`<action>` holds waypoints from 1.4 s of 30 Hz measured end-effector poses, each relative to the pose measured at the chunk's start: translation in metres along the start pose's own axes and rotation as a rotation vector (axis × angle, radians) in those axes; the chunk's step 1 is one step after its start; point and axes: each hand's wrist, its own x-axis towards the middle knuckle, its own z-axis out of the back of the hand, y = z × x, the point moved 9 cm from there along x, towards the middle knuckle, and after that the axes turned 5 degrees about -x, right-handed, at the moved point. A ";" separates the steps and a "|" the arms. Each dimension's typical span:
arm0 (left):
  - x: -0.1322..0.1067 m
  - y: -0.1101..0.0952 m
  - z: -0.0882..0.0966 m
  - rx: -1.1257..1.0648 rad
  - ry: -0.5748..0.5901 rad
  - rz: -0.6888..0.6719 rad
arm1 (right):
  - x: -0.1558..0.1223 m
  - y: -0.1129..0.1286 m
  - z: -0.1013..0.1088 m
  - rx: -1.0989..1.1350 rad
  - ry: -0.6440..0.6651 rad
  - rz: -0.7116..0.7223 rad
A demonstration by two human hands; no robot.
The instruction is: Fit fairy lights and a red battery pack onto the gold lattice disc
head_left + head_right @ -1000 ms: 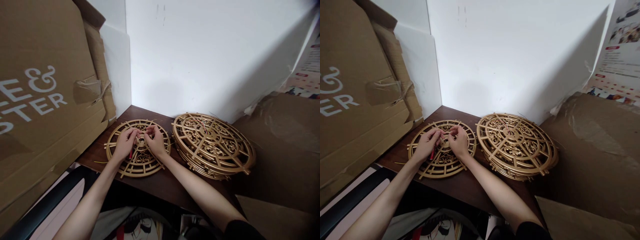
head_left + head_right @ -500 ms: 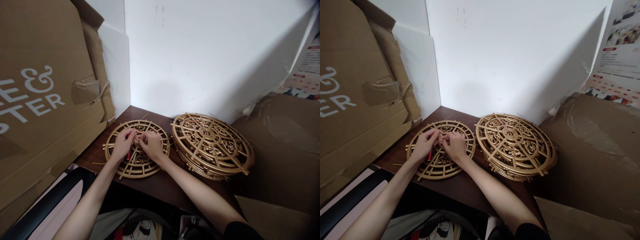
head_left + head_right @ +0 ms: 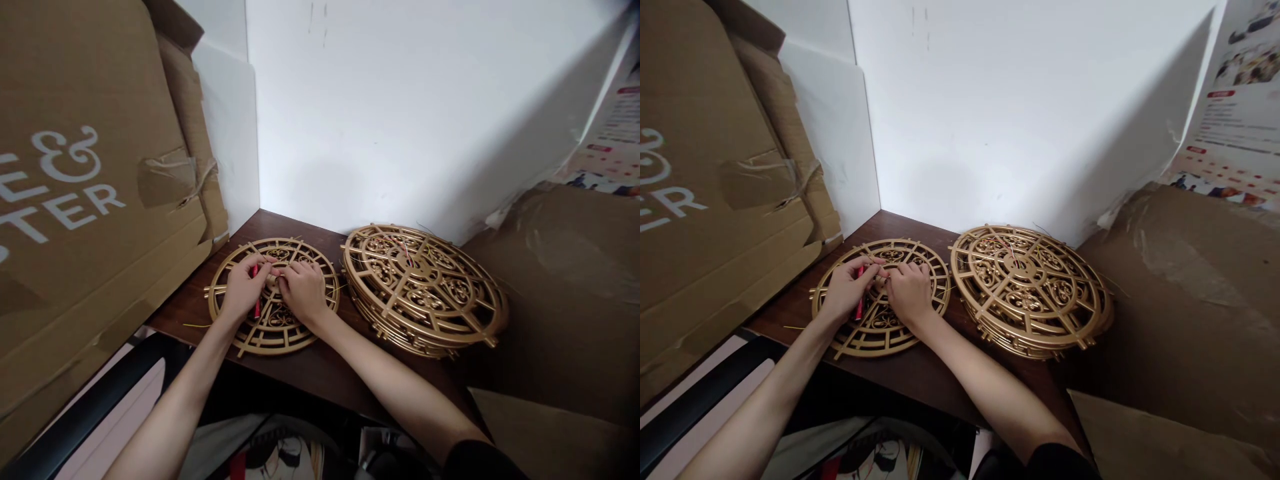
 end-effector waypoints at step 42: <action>-0.002 -0.005 -0.015 0.149 0.158 -0.031 | 0.017 -0.025 0.038 0.186 0.134 -0.080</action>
